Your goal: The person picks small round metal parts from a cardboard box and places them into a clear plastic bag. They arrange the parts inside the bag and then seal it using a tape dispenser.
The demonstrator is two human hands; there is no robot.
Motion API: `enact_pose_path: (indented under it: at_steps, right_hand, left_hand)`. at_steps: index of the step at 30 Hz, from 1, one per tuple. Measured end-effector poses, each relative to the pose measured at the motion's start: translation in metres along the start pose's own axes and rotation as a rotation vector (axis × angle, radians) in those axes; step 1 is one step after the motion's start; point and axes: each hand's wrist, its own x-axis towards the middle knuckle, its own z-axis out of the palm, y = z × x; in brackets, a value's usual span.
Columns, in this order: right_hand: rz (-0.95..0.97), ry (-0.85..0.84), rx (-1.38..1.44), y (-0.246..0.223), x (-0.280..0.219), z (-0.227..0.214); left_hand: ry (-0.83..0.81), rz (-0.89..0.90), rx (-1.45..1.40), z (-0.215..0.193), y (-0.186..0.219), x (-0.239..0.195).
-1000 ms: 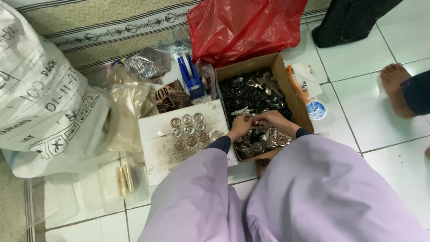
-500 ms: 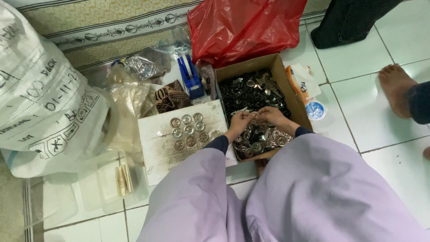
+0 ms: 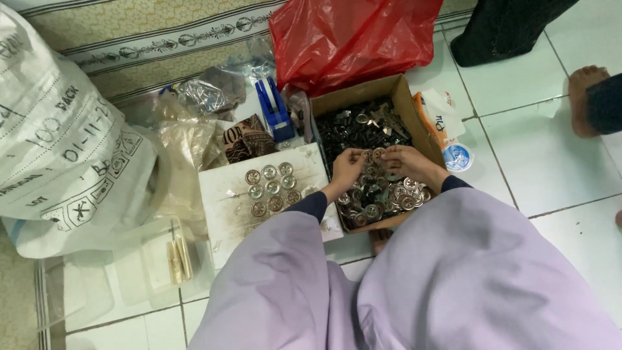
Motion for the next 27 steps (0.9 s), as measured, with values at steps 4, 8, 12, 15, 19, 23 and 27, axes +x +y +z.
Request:
enact_pose_path:
  at_steps: [4,8,12,15,19,23,27]
  right_hand:
    - [0.010,-0.005,-0.053,0.011,0.009,-0.006]
    - [0.022,-0.007,-0.140,0.033,0.027,-0.006]
    - [-0.017,-0.006,-0.281,0.047,0.030,-0.005]
    - [-0.052,-0.006,-0.402,0.038,0.023,0.010]
    - [-0.017,-0.035,-0.270,0.005,-0.003,0.050]
    - [-0.087,-0.115,-0.213,0.014,0.024,0.075]
    - [-0.172,-0.152,-0.264,0.007,0.036,0.111]
  left_hand:
    - [0.019,-0.009,-0.018,-0.014,0.000,-0.005]
    - [0.002,-0.048,-0.013,-0.028,-0.010,-0.002]
    - [-0.004,-0.057,-0.058,-0.036,-0.009,-0.008]
    - [-0.014,-0.067,-0.079,-0.044,-0.001,-0.015]
    - [-0.007,-0.060,-0.112,-0.055,-0.013,-0.013]
    - [-0.002,-0.029,-0.109,-0.081,-0.022,-0.014]
    - [-0.061,-0.028,-0.146,-0.119,0.012,-0.041]
